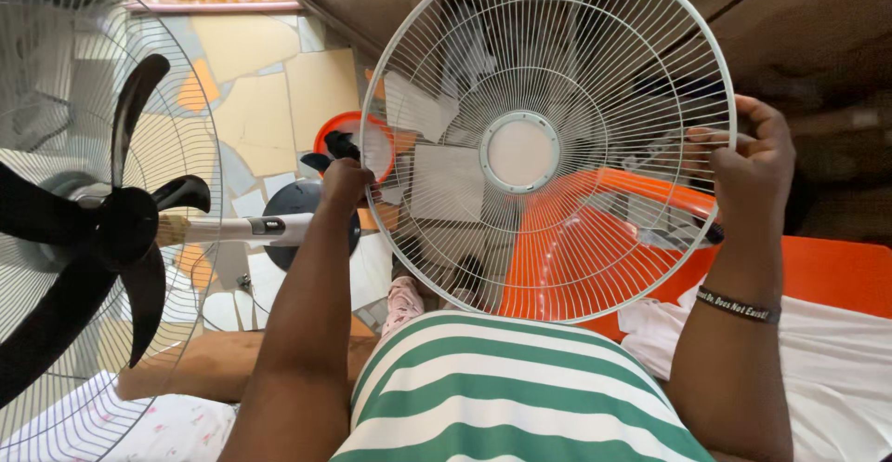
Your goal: The person assembles a white pedestal fan by attaching the front wire cage to the fan head. They align the cage with the fan blades and secure it in place, completing the assembly of the fan unit.
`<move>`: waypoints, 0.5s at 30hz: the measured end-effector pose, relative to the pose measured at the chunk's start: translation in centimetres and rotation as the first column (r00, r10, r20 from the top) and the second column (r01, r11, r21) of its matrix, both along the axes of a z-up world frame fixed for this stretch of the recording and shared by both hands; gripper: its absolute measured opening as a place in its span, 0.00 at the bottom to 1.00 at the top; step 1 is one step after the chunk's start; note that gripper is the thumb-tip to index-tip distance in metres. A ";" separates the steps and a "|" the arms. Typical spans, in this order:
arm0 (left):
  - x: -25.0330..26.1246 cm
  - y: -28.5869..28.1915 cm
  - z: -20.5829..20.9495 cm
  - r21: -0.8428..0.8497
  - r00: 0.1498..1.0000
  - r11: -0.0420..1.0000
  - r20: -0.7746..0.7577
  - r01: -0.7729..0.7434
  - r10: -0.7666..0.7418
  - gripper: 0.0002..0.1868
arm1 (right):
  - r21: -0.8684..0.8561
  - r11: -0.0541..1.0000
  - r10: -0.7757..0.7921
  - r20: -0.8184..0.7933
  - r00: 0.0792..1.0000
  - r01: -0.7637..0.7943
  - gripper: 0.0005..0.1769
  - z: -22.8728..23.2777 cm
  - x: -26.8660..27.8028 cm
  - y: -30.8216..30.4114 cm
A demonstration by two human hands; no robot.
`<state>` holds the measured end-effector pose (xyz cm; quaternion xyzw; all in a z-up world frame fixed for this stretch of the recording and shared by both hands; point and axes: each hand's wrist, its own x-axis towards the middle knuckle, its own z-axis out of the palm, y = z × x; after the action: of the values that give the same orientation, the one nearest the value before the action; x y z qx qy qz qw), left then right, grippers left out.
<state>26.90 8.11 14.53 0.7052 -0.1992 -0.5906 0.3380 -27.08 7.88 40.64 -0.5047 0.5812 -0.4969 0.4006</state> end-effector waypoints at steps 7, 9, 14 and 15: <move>-2.1 2.7 -1.6 0.055 0.987 0.998 -0.161 -0.018 0.026 0.06 | -0.019 1.000 0.002 -0.009 1.000 -0.002 0.30 -0.1 -0.4 0.0; -2.3 3.5 -3.3 0.160 0.963 0.987 -0.264 -0.011 0.053 0.07 | -0.002 1.000 -0.005 -0.011 1.000 0.005 0.29 0.4 -0.5 0.1; -3.4 5.7 -7.9 0.155 0.979 0.973 -0.135 0.171 -0.151 0.06 | -0.011 0.999 0.038 -0.070 0.997 -0.039 0.26 1.4 0.4 -0.1; -3.8 5.8 -8.1 0.167 0.979 0.966 -0.083 0.197 -0.185 0.07 | -0.010 0.999 0.043 -0.097 0.994 -0.044 0.26 1.7 0.7 -0.4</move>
<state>23.11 13.95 6.43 0.6894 -0.2023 -0.6587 0.2231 -26.34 7.52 42.32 -0.5430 0.5858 -0.4666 0.3799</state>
